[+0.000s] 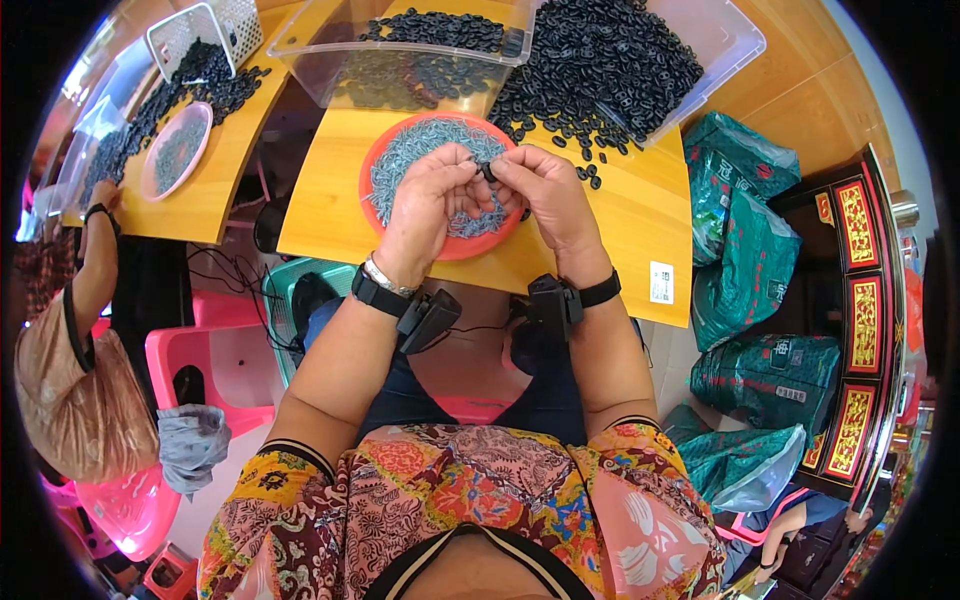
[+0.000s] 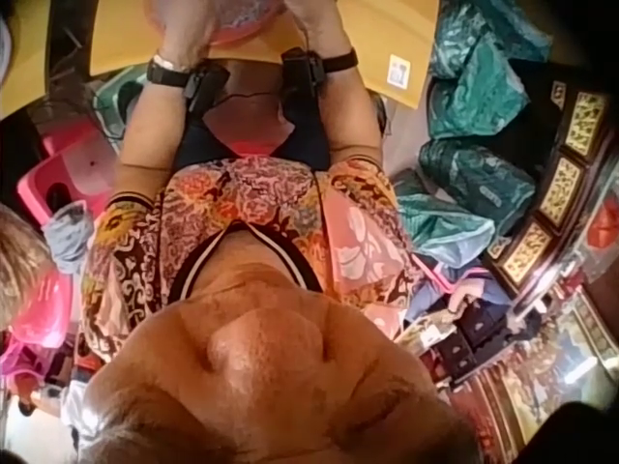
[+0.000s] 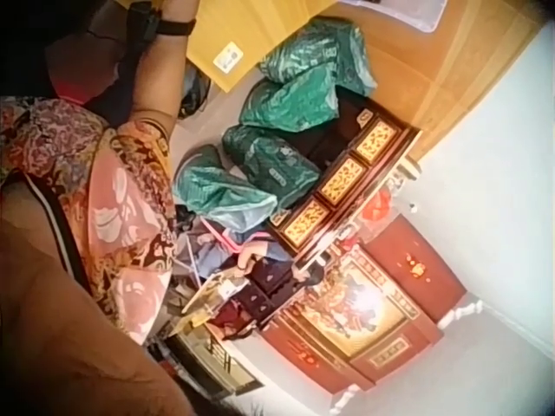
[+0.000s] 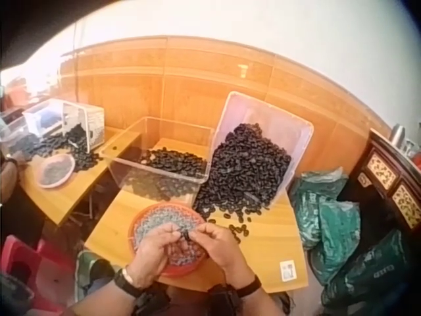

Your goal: Sorting small black components from a large storage bin into a smaller red tray at a manual workstation.

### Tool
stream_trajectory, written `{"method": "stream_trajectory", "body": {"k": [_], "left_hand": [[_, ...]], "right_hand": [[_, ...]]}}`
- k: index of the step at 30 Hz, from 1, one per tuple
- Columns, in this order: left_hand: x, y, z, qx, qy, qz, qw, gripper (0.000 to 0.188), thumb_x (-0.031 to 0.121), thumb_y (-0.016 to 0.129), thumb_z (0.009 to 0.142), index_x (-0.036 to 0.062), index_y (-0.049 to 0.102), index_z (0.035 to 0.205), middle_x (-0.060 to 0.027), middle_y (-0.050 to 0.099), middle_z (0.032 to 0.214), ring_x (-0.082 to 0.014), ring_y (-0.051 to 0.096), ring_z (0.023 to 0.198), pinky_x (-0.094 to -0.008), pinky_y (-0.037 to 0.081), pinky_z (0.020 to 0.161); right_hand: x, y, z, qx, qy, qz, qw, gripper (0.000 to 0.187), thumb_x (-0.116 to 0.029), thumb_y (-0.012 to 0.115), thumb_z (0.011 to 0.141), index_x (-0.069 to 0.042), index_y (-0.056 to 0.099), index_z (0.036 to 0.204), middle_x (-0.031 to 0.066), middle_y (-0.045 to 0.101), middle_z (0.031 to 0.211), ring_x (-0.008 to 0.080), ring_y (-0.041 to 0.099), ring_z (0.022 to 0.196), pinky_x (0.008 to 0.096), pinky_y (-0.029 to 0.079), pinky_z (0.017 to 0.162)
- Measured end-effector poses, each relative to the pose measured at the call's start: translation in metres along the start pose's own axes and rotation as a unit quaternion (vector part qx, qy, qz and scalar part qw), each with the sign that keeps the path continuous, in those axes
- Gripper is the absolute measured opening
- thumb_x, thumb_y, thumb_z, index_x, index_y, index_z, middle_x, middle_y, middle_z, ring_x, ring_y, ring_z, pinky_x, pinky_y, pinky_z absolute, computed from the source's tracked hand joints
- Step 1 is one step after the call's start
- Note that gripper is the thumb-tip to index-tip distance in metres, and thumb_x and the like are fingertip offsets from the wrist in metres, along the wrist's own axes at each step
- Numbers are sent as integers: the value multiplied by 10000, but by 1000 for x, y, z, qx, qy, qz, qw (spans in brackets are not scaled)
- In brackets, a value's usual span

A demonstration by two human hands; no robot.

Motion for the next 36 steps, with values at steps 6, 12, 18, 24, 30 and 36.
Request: {"method": "stream_trajectory", "body": {"k": [6,12,18,24,30,36], "left_hand": [[-2,0,0,16,-3,38,999,121,123,482,911,43,536,839,-80,600,702,-154,583,627,-232,442,574],[0,4,-3,59,14,147,987,123,101,508,881,55,553,776,-26,568,662,-98,521,591,-217,392,546],[-3,7,-5,70,5,145,987,121,94,536,856,50,555,744,-4,527,623,-85,477,565,-227,374,527],[-2,6,-6,79,-5,141,987,117,96,546,847,48,551,740,-3,513,620,-88,468,560,-230,375,526],[-5,4,-7,74,-11,142,987,122,96,546,844,42,547,734,-5,508,622,-92,461,559,-232,377,530],[-4,7,-6,64,-7,154,986,119,93,536,856,50,545,746,-7,513,623,-92,467,555,-224,374,529]], "right_hand": [[5,-4,3,2,10,126,992,107,-122,601,903,-41,634,964,21,656,790,86,620,669,211,511,611],[13,-14,6,0,42,205,978,115,-101,587,907,-31,624,990,43,667,826,104,644,701,224,536,632],[7,-11,5,2,28,165,986,107,-91,605,895,-31,632,980,36,663,819,102,642,697,225,539,638],[-13,-9,-1,48,-48,46,997,127,-78,642,860,-11,637,969,30,647,803,74,598,662,207,511,616],[-20,-10,-4,40,-90,-14,995,112,-54,641,848,9,642,941,29,643,789,65,575,654,196,477,595],[-22,-8,-5,15,-107,-31,994,127,-52,643,841,14,654,949,9,638,769,49,553,650,191,450,582]]}}
Point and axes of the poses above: each hand's wrist, its own z-axis towards the middle knuckle, its own y-axis out of the palm, x = y × z, the point moved 6 cm from there along z, towards the middle knuckle
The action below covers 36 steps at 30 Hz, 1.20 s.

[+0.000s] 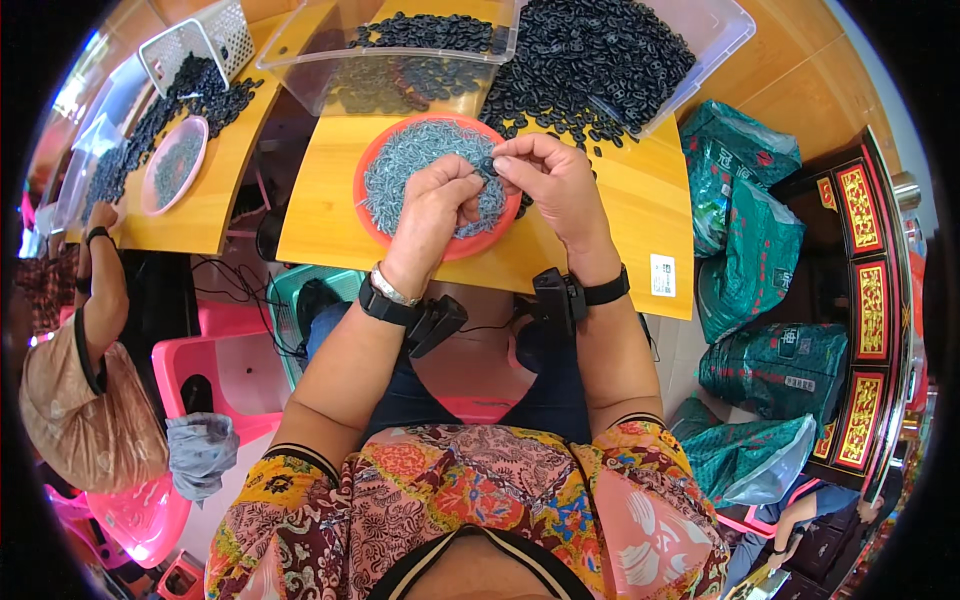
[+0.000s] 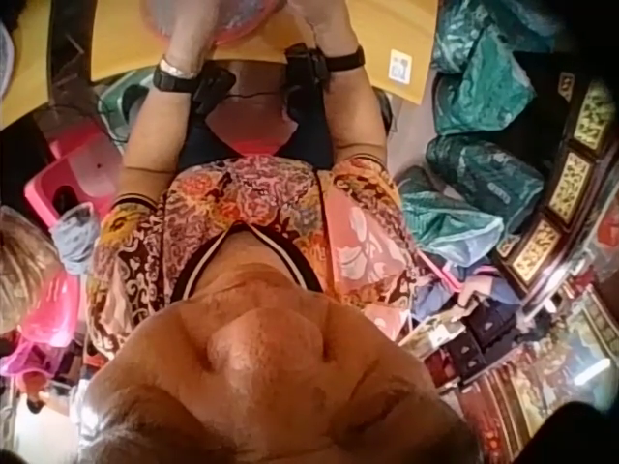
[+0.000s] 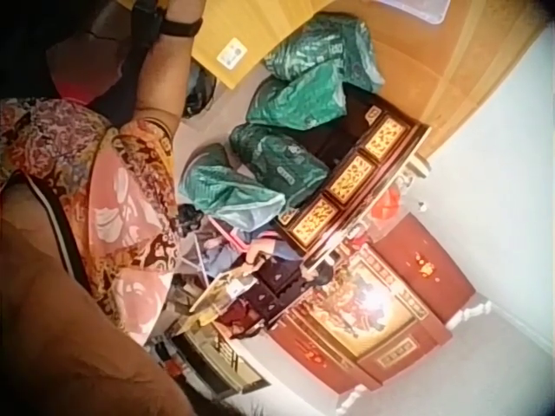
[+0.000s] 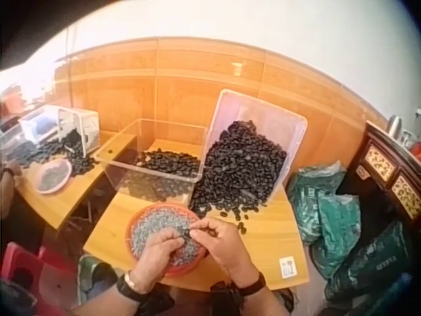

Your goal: Sorting small black components from a large storage bin into a smaller red tray at a manual workstation.

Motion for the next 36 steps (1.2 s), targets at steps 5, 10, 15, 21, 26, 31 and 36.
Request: {"method": "stream_trajectory", "body": {"k": [5,10,15,21,26,31,36], "left_hand": [[-1,-1,1,-4,-4,1,1000,123,90,526,869,65,539,750,-7,522,626,-89,470,554,-215,367,527],[1,-2,-2,13,-21,-31,999,148,119,519,873,74,531,732,-6,528,618,-91,481,534,-212,363,500],[-5,-6,-1,21,-29,-74,997,144,111,520,867,60,552,737,-16,539,602,-94,484,502,-204,356,470],[-3,-5,0,11,-32,-82,996,146,111,514,873,68,539,735,-19,544,603,-95,483,498,-199,357,466],[1,-3,0,-14,-19,-44,999,154,122,508,887,74,522,742,-7,525,619,-84,481,541,-203,359,489],[17,2,-5,-62,69,73,993,158,135,505,909,53,484,776,5,479,653,-78,456,582,-216,370,520],[30,7,-11,-63,171,156,971,187,235,520,920,50,510,937,23,508,706,-63,453,636,-211,377,578]], "right_hand": [[3,3,0,-20,10,-49,999,136,-37,630,863,1,651,991,14,647,837,51,577,715,183,475,660],[5,10,-1,-27,9,-57,998,174,-8,639,847,5,639,1021,14,649,849,51,590,741,183,480,678],[0,21,-6,-33,-6,-120,992,264,17,668,813,-5,609,1069,17,653,849,50,602,741,188,489,675],[0,22,-6,20,-55,-140,988,232,-19,670,765,23,621,988,38,631,702,72,588,618,222,479,580],[-8,21,-9,18,-43,-140,989,222,-24,651,776,22,622,992,28,627,703,63,577,618,216,476,577],[-9,16,-10,-9,-19,-27,999,244,-18,637,785,30,611,1023,-1,615,754,41,565,655,192,472,605],[-21,18,-14,-59,23,53,997,292,16,629,805,-2,610,1096,-26,594,845,29,562,753,173,470,685]]}}
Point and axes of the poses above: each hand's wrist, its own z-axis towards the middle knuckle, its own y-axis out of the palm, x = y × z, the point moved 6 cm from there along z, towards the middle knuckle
